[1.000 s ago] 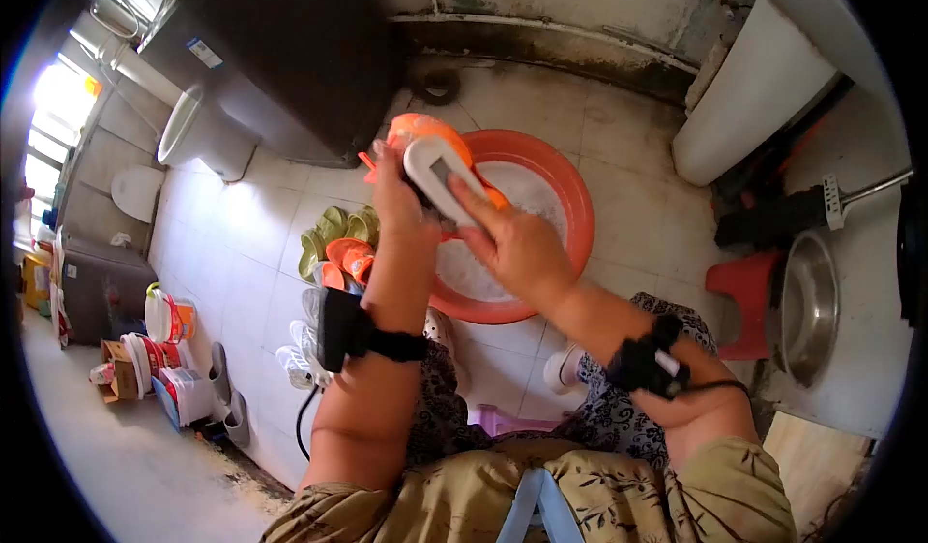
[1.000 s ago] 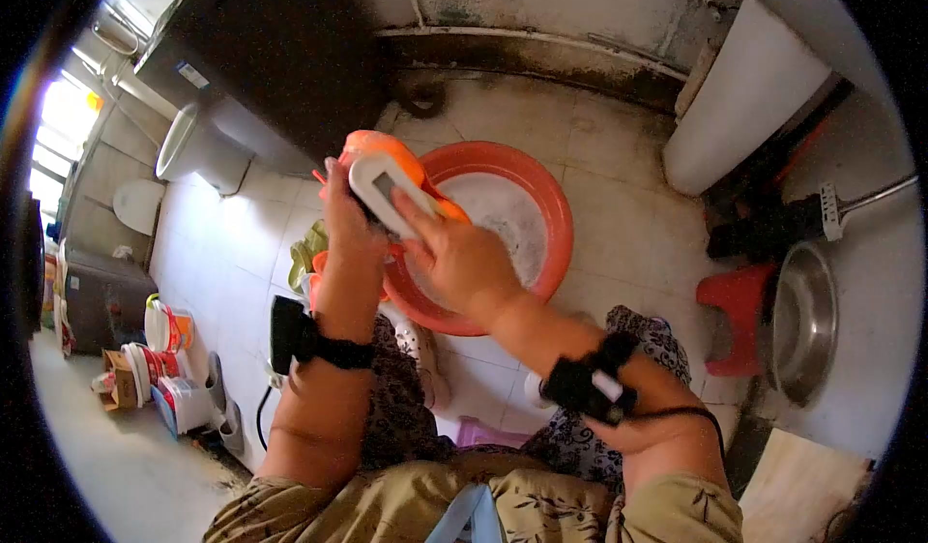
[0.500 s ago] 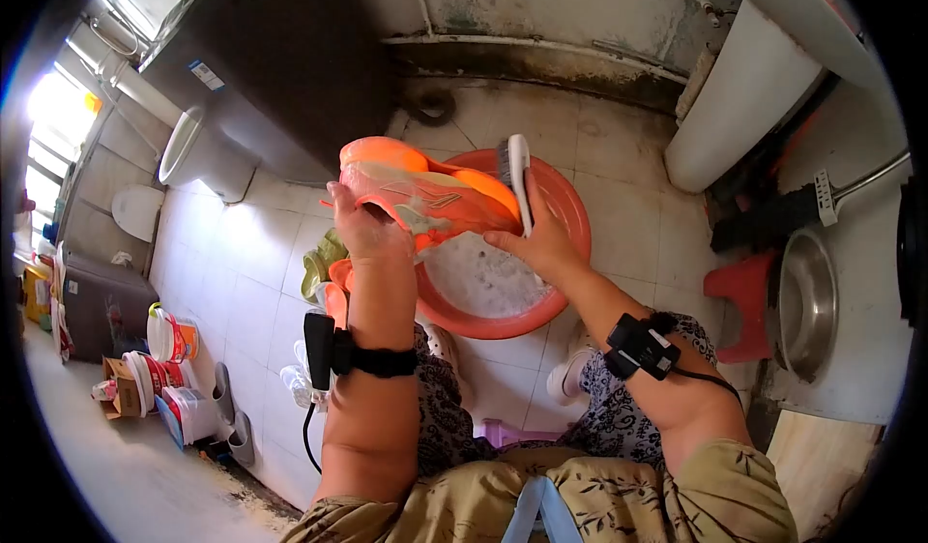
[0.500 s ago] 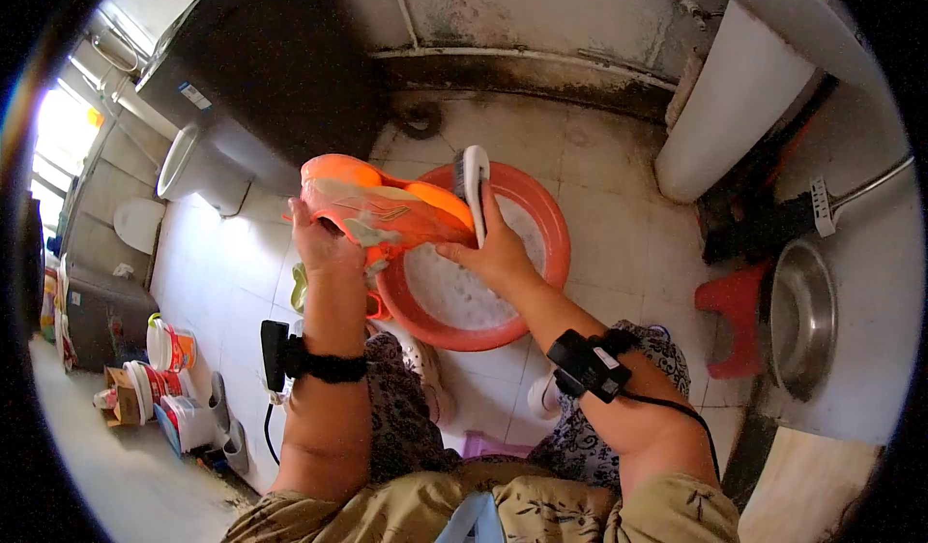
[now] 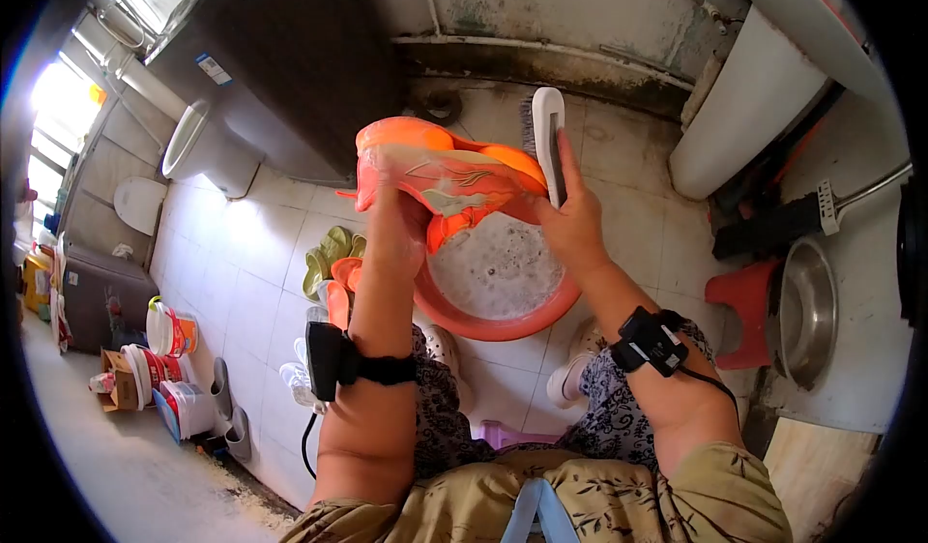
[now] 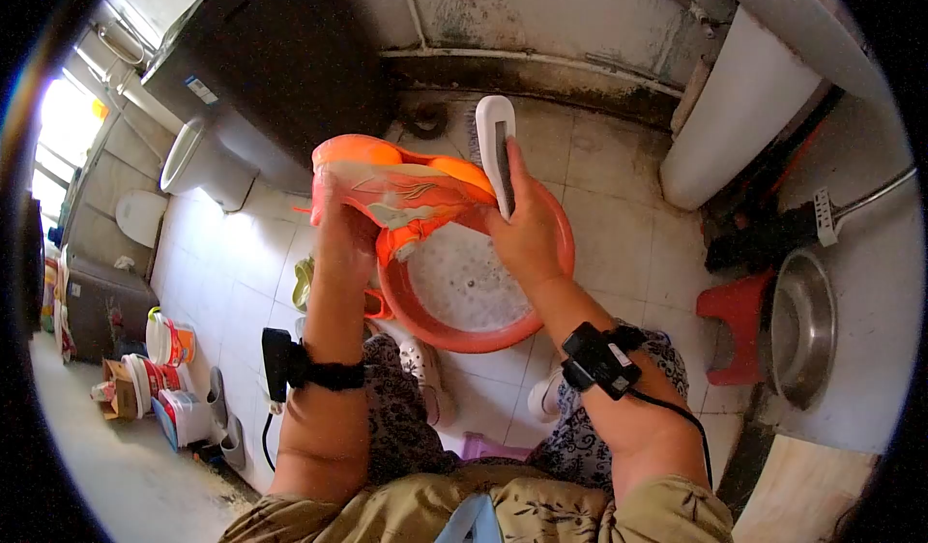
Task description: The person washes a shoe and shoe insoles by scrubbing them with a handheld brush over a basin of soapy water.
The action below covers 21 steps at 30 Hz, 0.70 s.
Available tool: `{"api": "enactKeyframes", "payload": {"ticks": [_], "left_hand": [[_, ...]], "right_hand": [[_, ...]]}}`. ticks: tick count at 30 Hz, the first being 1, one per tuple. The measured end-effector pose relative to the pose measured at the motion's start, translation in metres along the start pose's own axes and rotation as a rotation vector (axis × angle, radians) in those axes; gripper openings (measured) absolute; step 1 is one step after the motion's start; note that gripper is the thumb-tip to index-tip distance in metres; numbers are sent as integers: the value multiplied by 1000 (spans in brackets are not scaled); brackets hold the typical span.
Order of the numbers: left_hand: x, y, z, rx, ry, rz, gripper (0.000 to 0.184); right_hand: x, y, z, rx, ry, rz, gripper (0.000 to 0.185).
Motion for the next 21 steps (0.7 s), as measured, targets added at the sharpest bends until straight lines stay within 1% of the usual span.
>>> {"api": "enactKeyframes", "payload": {"ticks": [1, 2, 4, 5, 6, 7, 8, 9, 10, 11, 12, 13, 14, 15, 17, 18, 19, 21], "left_hand": [[-3, -1, -9, 48, 149, -56, 48], [-4, -1, -10, 48, 149, -55, 48], [-9, -15, -12, 71, 225, -181, 51], [-10, -15, -14, 70, 225, -182, 51], [-10, -12, -16, 113, 210, -132, 49], [-9, -9, -20, 149, 192, -86, 47], [-7, -11, -26, 146, 192, -86, 47], [-4, -8, -30, 122, 142, -33, 41], [-1, -3, -33, 94, 90, 22, 35], [1, 5, -38, 94, 88, 23, 35], [4, 15, -43, 217, 83, -2, 32], [10, 25, -47, 339, 72, -27, 28], [16, 41, -53, 482, 99, 3, 25], [14, 35, -50, 482, 99, 3, 25], [5, 20, -44, 263, 46, -22, 25], [3, 21, -41, 353, 61, -8, 24], [5, 20, -42, 356, 61, -17, 24], [7, 18, -45, 237, -1, -82, 28]], "right_hand": [[1, 2, -3, -13, -6, -10, 79], [1, 3, -3, -27, -14, -18, 78], [4, 4, 0, -65, -2, -31, 77], [6, 4, 0, -103, 14, -43, 76], [8, 4, 0, -103, 14, -43, 76], [9, 8, -7, -129, 114, -1, 73], [9, 10, -14, -152, 212, 39, 70], [8, 11, -19, -152, 212, 39, 70], [6, 11, -29, -216, 239, 5, 63], [2, 7, -35, -277, 265, -27, 56], [-7, -2, -37, -278, 265, -27, 56], [-17, -20, -38, -160, 251, -163, 50], [-24, -32, -38, -42, 230, -297, 45], [-20, -30, -37, -42, 230, -297, 45], [-9, -22, -22, -327, 126, -242, 41], [-4, -20, -22, -327, 126, -242, 41], [1, -16, -20, -332, 86, -227, 41], [7, -11, -16, -345, 7, -214, 41]]}}
Point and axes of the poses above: each hand's wrist, its own x-axis towards the middle knuckle, its own y-axis out of the back of the hand, z = x × y, the point moved 6 cm from there along x, towards the middle knuckle, and after that the axes turned 3 degrees about -y, right-handed, at the moved point
